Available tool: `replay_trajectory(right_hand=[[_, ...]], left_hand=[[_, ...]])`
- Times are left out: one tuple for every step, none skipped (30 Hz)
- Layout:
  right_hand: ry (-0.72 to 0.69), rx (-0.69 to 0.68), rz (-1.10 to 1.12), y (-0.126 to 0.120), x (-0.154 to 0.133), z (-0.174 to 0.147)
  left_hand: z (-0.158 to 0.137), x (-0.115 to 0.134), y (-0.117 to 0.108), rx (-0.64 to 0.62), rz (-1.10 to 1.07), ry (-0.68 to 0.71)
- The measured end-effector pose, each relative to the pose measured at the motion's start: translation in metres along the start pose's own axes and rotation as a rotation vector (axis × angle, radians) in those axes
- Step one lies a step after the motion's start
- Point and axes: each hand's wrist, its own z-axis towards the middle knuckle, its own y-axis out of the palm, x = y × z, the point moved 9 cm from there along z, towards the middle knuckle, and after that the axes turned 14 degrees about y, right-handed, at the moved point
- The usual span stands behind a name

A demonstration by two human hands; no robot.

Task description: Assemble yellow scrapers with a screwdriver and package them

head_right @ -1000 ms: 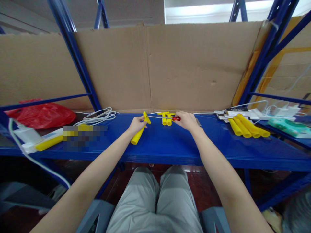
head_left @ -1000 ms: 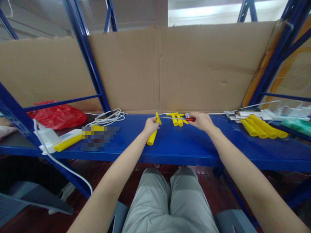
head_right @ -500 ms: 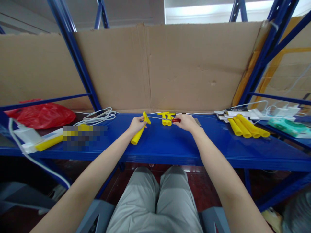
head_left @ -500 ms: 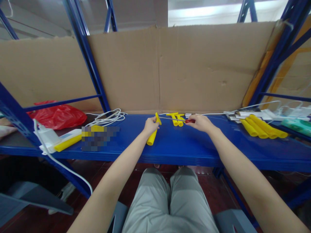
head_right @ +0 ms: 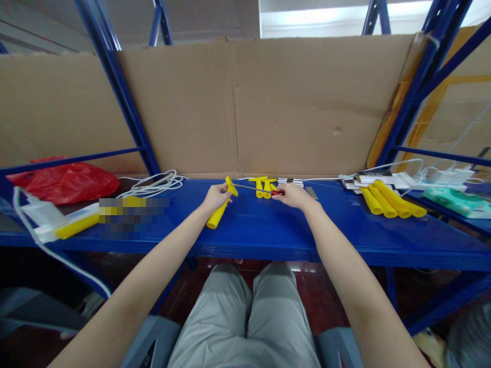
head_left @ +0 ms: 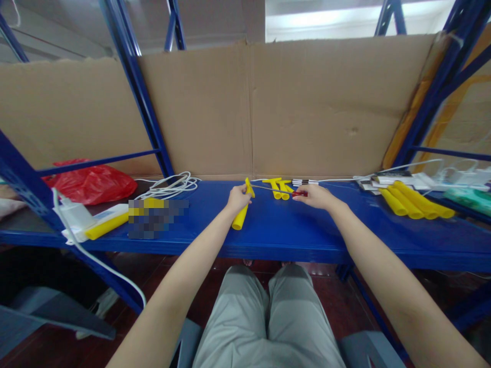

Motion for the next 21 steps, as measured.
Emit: replay_trajectory(right_hand=[[-0.002, -0.014, -0.002, 0.001, -0.001, 0.0], [-0.005, -0.024, -0.002, 0.002, -0.001, -0.001], [-0.008, -0.029, -0.002, 0.002, -0.002, -0.001], [-0.01, -0.033, -0.001, 0.002, -0.002, -0.001], [-0.011, -0.036, 0.0, 0.003, -0.003, -0.001], [-0.012, -0.038, 0.003, 0.003, -0.003, -0.001], [-0.013, -0.042, 0.007, 0.003, -0.003, -0.001], [-0.015, -0.049, 0.012, 0.004, -0.003, -0.001], [-0.018, -0.058, 0.018, 0.005, -0.003, -0.001], [-0.021, -0.071, 0.025, 0.006, -0.004, -0.001], [-0.023, -0.087, 0.032, 0.007, -0.004, -0.001], [-0.024, -0.107, 0.041, 0.009, -0.004, -0.001], [-0.025, -0.125, 0.052, 0.01, -0.004, -0.001], [-0.025, -0.14, 0.067, 0.012, -0.004, -0.001], [-0.024, -0.153, 0.084, 0.013, -0.004, -0.001], [-0.023, -0.164, 0.101, 0.014, -0.003, -0.002], [-0.021, -0.17, 0.115, 0.015, -0.003, -0.002], [-0.019, -0.175, 0.125, 0.016, -0.002, -0.002], [-0.018, -0.179, 0.132, 0.017, -0.001, -0.002], [-0.019, -0.182, 0.136, 0.018, -0.001, -0.001], [-0.02, -0.184, 0.138, 0.019, 0.0, -0.001]], left_hand=[[0.0, 0.0, 0.0, 0.001, 0.001, 0.003], [0.0, 0.0, 0.0, 0.0, 0.001, 0.005], [0.001, -0.001, 0.0, -0.001, 0.001, 0.006], [0.001, -0.001, 0.0, -0.002, 0.002, 0.006], [0.0, -0.001, 0.0, -0.004, 0.003, 0.004], [0.0, -0.001, 0.0, -0.006, 0.005, 0.002], [0.0, -0.001, 0.0, -0.008, 0.007, 0.0], [0.0, 0.0, 0.0, -0.009, 0.008, -0.001], [0.0, 0.0, 0.0, -0.01, 0.009, -0.001], [0.0, 0.001, 0.0, -0.011, 0.01, -0.001], [0.0, 0.001, 0.001, -0.013, 0.011, -0.002], [0.0, 0.001, 0.001, -0.014, 0.013, -0.005], [-0.001, 0.001, 0.001, -0.014, 0.015, -0.009], [-0.001, 0.0, 0.001, -0.015, 0.017, -0.012], [0.0, 0.0, 0.001, -0.014, 0.019, -0.013], [0.0, 0.0, 0.001, -0.013, 0.019, -0.012], [0.0, 0.0, 0.001, -0.012, 0.02, -0.008], [0.0, 0.0, 0.001, -0.012, 0.02, -0.002], [0.0, 0.0, 0.001, -0.013, 0.019, 0.003], [0.001, 0.0, 0.001, -0.014, 0.018, 0.005], [0.0, 0.0, 0.001, -0.014, 0.017, 0.004]])
